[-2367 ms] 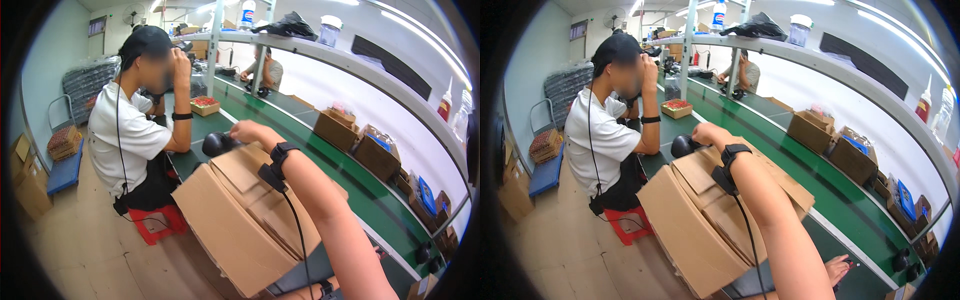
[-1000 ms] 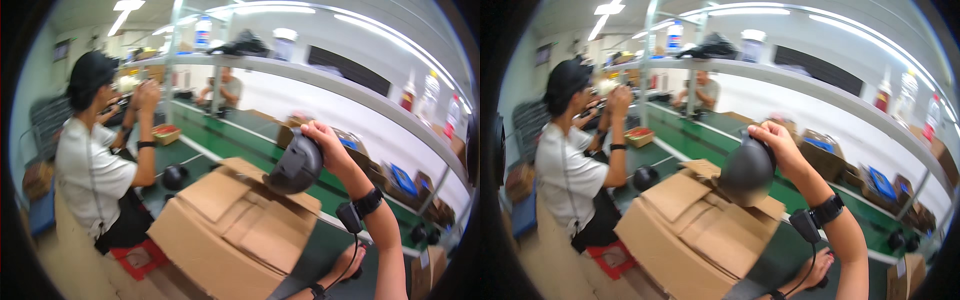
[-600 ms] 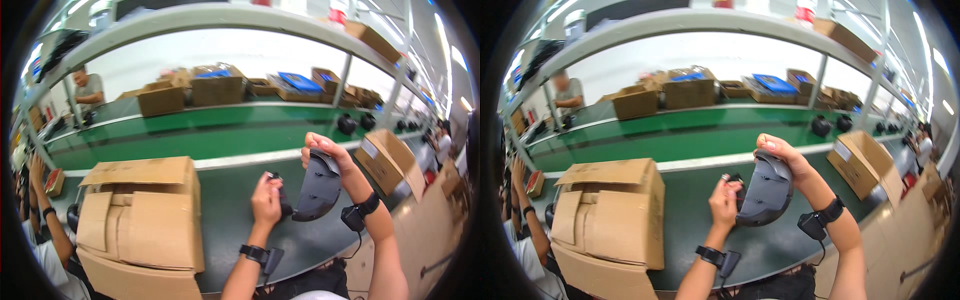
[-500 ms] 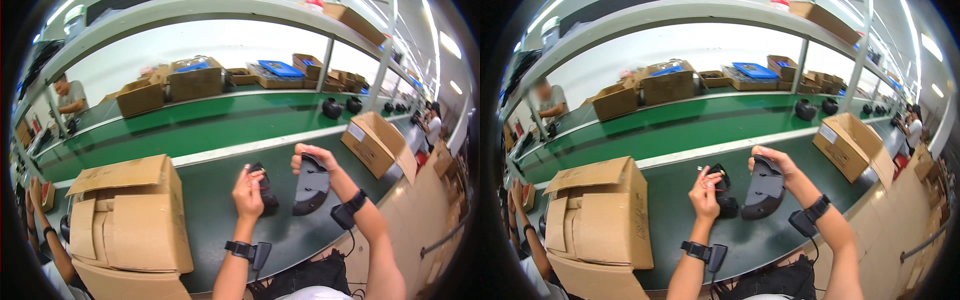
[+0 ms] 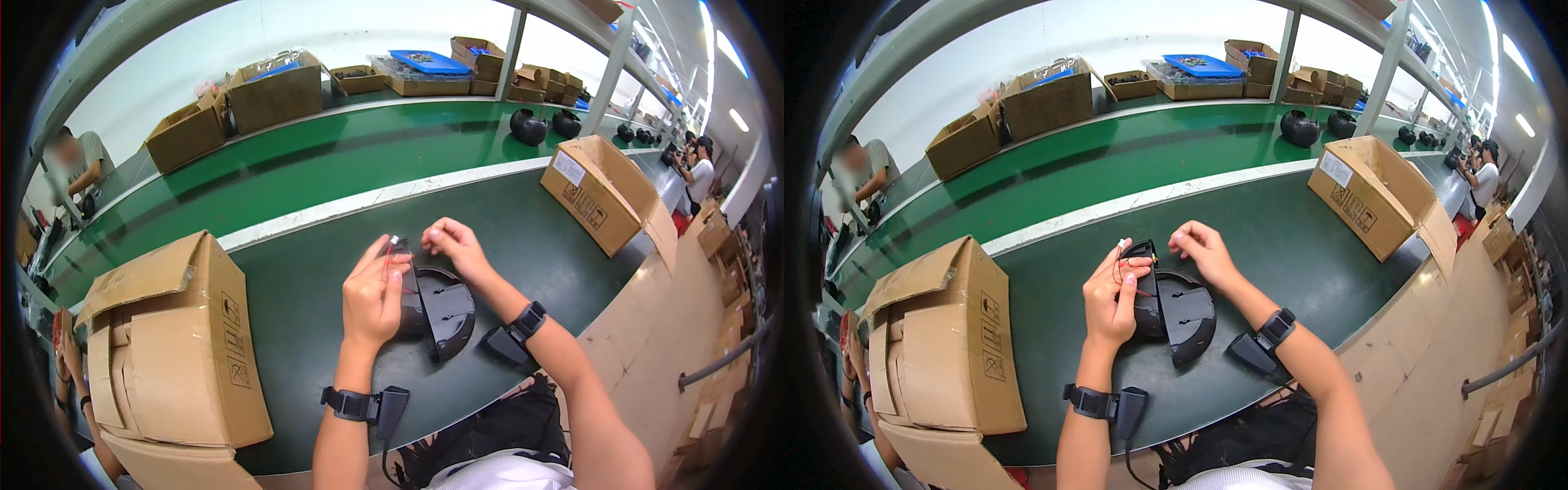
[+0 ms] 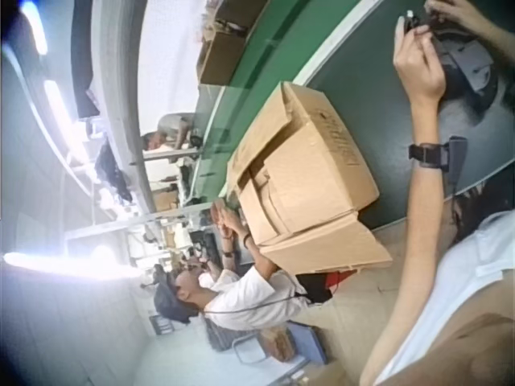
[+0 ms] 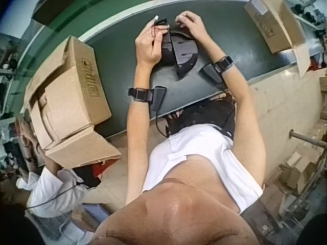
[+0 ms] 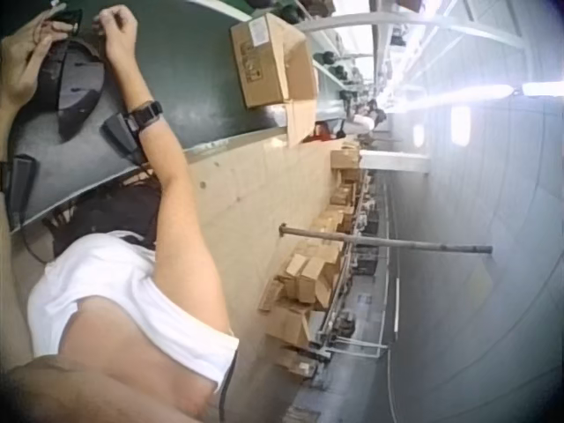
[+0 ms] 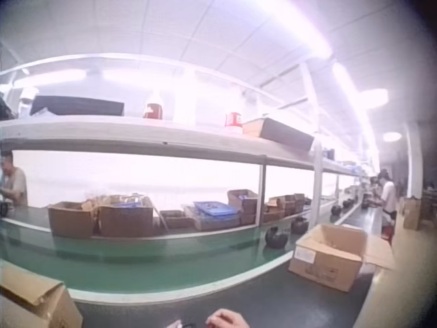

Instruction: The person is seen assembling black plastic housings and wiring components on a factory assembly line.

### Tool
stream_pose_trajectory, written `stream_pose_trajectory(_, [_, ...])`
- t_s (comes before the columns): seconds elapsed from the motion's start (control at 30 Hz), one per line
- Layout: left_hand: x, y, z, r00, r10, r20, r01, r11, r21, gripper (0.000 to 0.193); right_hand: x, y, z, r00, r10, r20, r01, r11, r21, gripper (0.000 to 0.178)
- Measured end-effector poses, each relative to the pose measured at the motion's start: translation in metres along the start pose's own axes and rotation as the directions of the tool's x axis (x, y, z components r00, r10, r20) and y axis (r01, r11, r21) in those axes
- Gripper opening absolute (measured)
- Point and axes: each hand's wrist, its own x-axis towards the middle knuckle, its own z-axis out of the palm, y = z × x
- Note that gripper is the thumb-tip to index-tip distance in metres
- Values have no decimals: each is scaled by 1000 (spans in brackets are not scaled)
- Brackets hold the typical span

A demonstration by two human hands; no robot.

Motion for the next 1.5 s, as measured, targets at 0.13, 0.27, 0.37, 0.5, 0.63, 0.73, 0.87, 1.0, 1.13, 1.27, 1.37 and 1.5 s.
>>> stream_pose_trajectory(0.13, [-2,-3,-1,1000,-28,0,28,1000,2,26,-28,-34,-9,993,76,89,-84,992,97,26])
stream_pose_trajectory(0.27, [-4,-3,2,998,-43,-46,43,999,4,27,-71,-45,20,965,-47,256,64,996,-58,58])
stream_pose_trajectory(0.37, [-4,-2,7,999,-35,-41,35,999,1,28,-72,-43,21,987,-88,131,95,994,-47,52])
stream_pose_trajectory(0.5, [-3,-3,9,999,-40,-18,41,999,19,28,-58,-41,7,979,-197,-58,188,973,-137,43])
stream_pose_trajectory(0.63, [-3,-1,13,998,-64,-17,63,997,-37,29,-51,-25,10,990,-142,-4,142,990,-8,40])
stream_pose_trajectory(0.73, [-2,0,17,993,-118,15,118,989,-89,30,-50,-21,18,983,-183,-15,183,983,7,41])
stream_pose_trajectory(0.87, [-4,-2,14,994,-108,15,109,987,-122,26,-48,-19,20,981,-190,-37,191,982,6,42])
stream_pose_trajectory(1.0, [-5,1,15,995,-101,-7,99,987,-126,21,-49,-24,20,979,-195,-68,190,979,-68,40])
stream_pose_trajectory(1.13, [-7,1,16,995,-104,2,104,987,-126,21,-48,-22,17,981,-185,-56,182,982,-49,40])
stream_pose_trajectory(1.27, [-7,3,18,995,-102,0,101,987,-121,22,-50,-24,15,980,-182,-75,178,982,-58,38])
stream_pose_trajectory(1.37, [-7,3,18,995,-99,-11,97,989,-116,22,-50,-30,13,981,-174,-80,165,980,-116,38])
stream_pose_trajectory(1.5, [-7,4,18,993,-111,33,114,990,-88,32,-50,-31,12,982,-168,-80,161,983,-94,40])
